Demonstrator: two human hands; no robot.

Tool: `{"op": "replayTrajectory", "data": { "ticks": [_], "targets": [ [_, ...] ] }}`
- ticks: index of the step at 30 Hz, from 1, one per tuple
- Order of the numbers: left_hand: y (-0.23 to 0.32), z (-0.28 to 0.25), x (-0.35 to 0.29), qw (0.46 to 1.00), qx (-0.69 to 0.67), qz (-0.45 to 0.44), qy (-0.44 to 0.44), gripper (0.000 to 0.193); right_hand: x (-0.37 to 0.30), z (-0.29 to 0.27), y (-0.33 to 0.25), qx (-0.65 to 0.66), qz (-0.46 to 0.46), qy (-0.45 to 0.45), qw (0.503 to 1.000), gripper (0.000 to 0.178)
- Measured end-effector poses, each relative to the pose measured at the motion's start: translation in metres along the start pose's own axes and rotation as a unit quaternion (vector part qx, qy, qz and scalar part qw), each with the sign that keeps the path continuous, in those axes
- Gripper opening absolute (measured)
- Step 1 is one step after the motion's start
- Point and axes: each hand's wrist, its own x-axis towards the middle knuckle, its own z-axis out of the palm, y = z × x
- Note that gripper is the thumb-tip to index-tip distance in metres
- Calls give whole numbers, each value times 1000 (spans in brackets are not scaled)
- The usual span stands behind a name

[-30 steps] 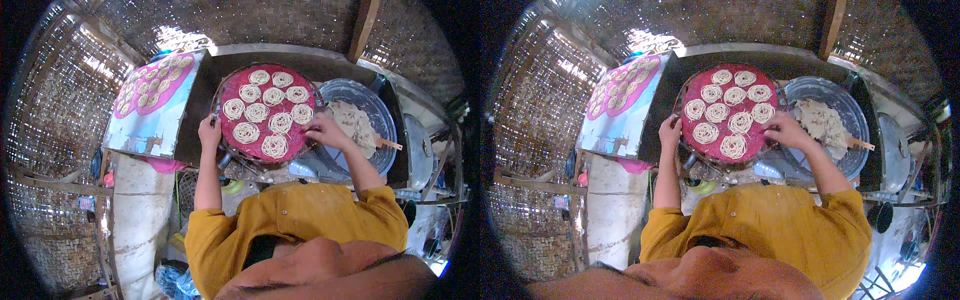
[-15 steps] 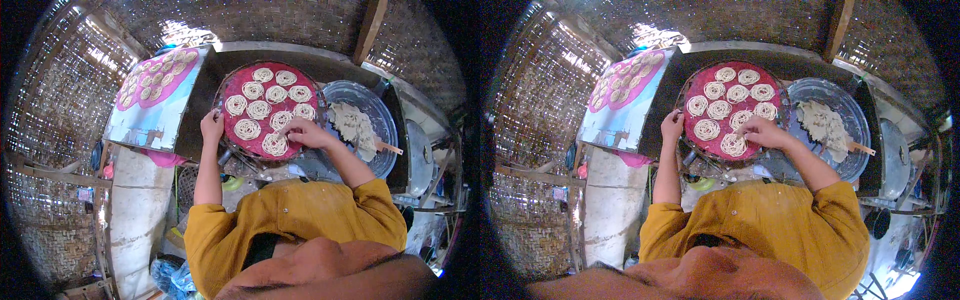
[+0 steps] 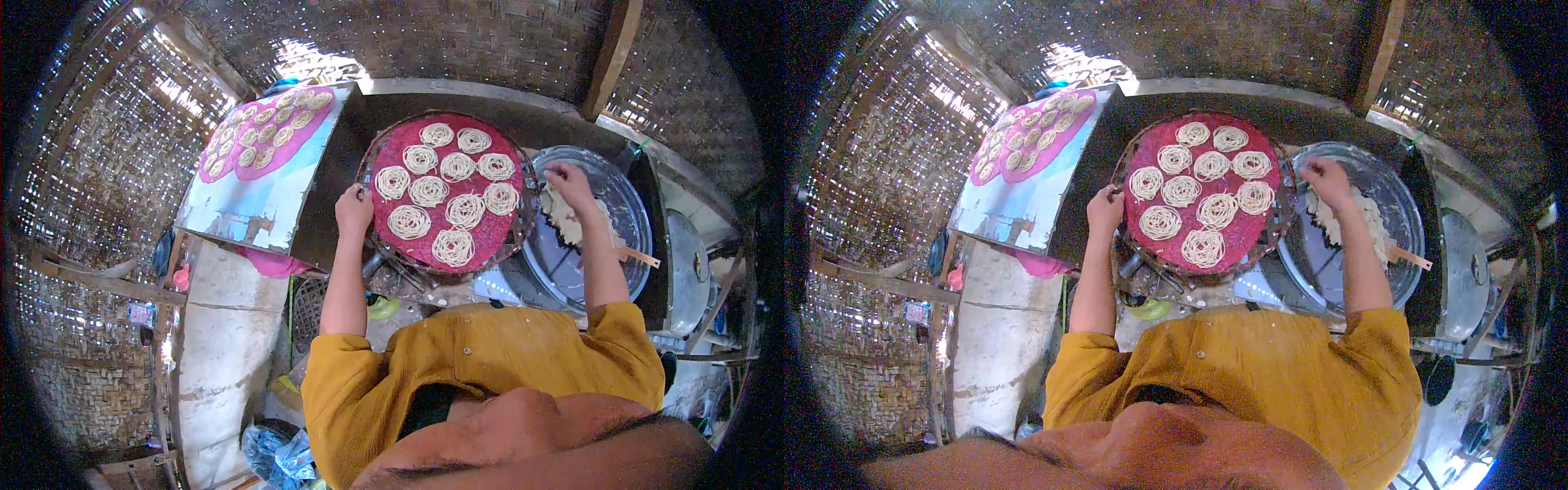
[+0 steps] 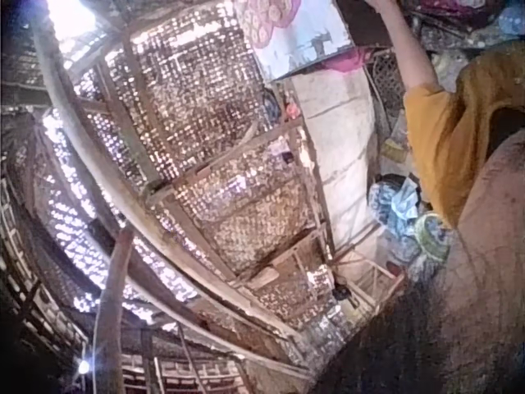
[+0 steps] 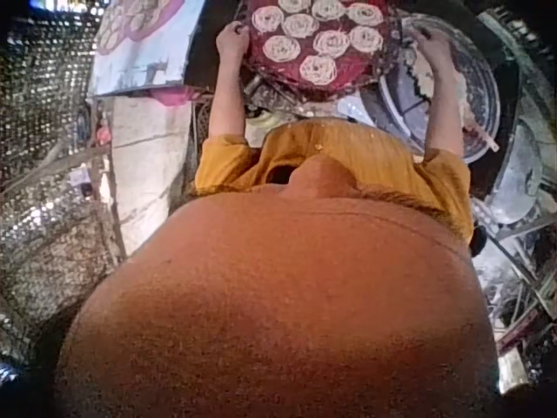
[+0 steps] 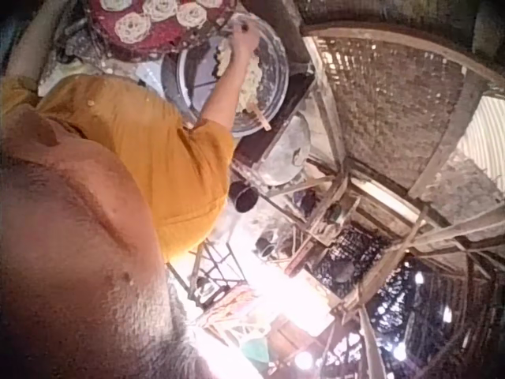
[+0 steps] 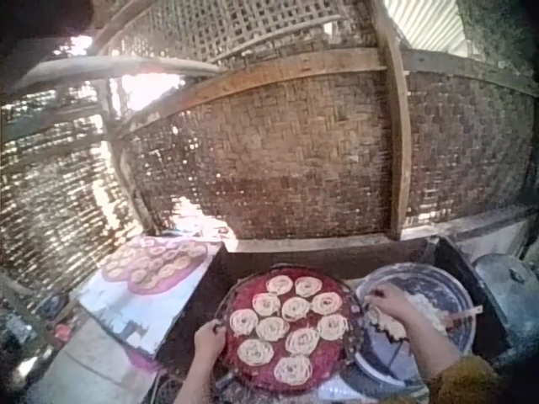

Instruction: The person extrudes dough from a wooden press tool into circular patterns on a cloth-covered tray. They periodically refill the tool with dough from a bowl using a spoon.

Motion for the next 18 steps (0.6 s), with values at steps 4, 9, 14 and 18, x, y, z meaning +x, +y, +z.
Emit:
{"op": "replayTrajectory", "data": {
  "ticks": [4, 9, 14, 18],
  "targets": [
    [0, 3, 6, 1000, 23, 9, 4, 33, 3, 20, -14, -83, -3, -42, 996, 28],
    [-1, 2, 8, 999, 37, -37, -12, 33, 19, 37, -26, -166, 27, -70, 983, 28],
    [5, 2, 9, 999, 24, -7, -23, 29, 45, 43, -26, -166, -54, -20, 984, 27],
    [7, 12, 11, 998, 63, 17, 10, 29, 71, 56, -22, -191, -82, -30, 978, 27]
  ]
}}
